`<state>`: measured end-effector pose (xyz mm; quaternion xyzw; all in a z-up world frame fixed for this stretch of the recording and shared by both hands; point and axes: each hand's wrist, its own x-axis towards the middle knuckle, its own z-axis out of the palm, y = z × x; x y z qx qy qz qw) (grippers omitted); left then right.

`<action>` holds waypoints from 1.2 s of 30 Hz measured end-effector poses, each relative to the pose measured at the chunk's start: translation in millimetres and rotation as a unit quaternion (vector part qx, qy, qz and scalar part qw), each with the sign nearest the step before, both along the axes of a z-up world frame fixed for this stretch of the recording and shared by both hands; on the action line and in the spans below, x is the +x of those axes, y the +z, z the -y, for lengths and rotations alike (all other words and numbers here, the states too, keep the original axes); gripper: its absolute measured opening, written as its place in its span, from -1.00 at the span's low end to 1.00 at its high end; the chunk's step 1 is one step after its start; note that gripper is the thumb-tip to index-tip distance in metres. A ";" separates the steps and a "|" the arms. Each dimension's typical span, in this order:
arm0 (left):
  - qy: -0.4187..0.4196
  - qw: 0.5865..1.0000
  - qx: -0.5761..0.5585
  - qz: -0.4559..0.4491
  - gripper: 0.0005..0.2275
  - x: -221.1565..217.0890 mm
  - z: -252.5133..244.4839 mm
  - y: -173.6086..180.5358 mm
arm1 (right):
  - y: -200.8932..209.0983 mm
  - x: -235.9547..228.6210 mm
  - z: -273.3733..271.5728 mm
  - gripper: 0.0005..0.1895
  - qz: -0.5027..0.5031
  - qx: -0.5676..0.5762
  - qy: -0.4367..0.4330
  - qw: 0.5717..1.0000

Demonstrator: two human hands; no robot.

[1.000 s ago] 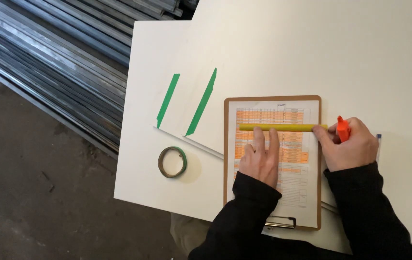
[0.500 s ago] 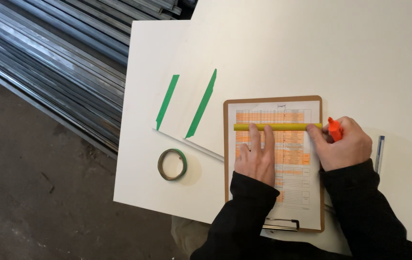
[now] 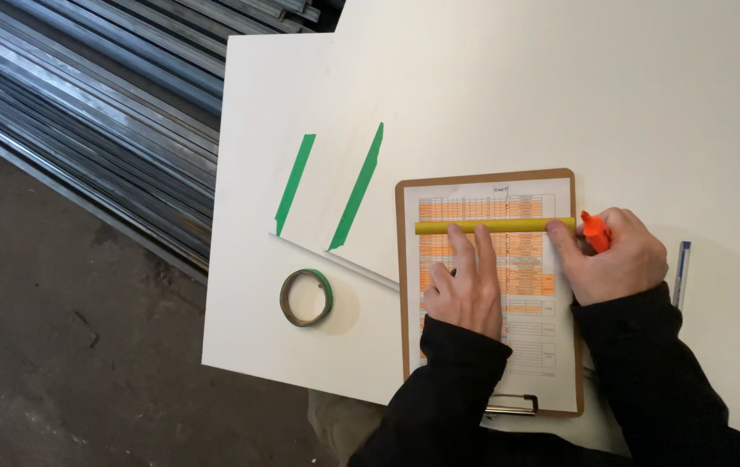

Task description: The person applies green tape to two white rectangular boards. They then use a blue pen to write on the tape. Finally, they use a yellow ruler and an orange marker to make marks on a clipboard document.

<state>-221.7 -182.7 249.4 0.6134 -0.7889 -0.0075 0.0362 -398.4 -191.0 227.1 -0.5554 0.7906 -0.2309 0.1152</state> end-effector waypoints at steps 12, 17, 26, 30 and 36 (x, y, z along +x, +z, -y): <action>0.003 1.000 -0.004 0.028 -0.43 -1.5 -2.5 -6.1 | -0.4 -1.5 1.7 -0.45 -0.026 0.008 0.011 1.000; 0.003 0.999 -0.012 0.032 -0.42 -1.6 -3.1 -4.7 | 0.2 -1.1 1.1 -0.44 -0.023 0.009 0.012 1.000; 0.006 0.999 -0.031 0.017 -0.44 -1.1 -4.8 -6.8 | -1.9 -0.4 -1.3 -0.48 0.005 -0.038 0.005 0.999; 0.002 0.999 -0.029 0.027 -0.46 -0.9 -5.7 -8.9 | -3.6 -1.8 -0.6 -0.42 -0.006 0.002 -0.018 1.000; -0.002 1.000 -0.015 0.025 -0.43 -1.5 -4.3 -6.4 | 1.1 0.8 1.6 -0.47 0.006 -0.029 -0.014 0.999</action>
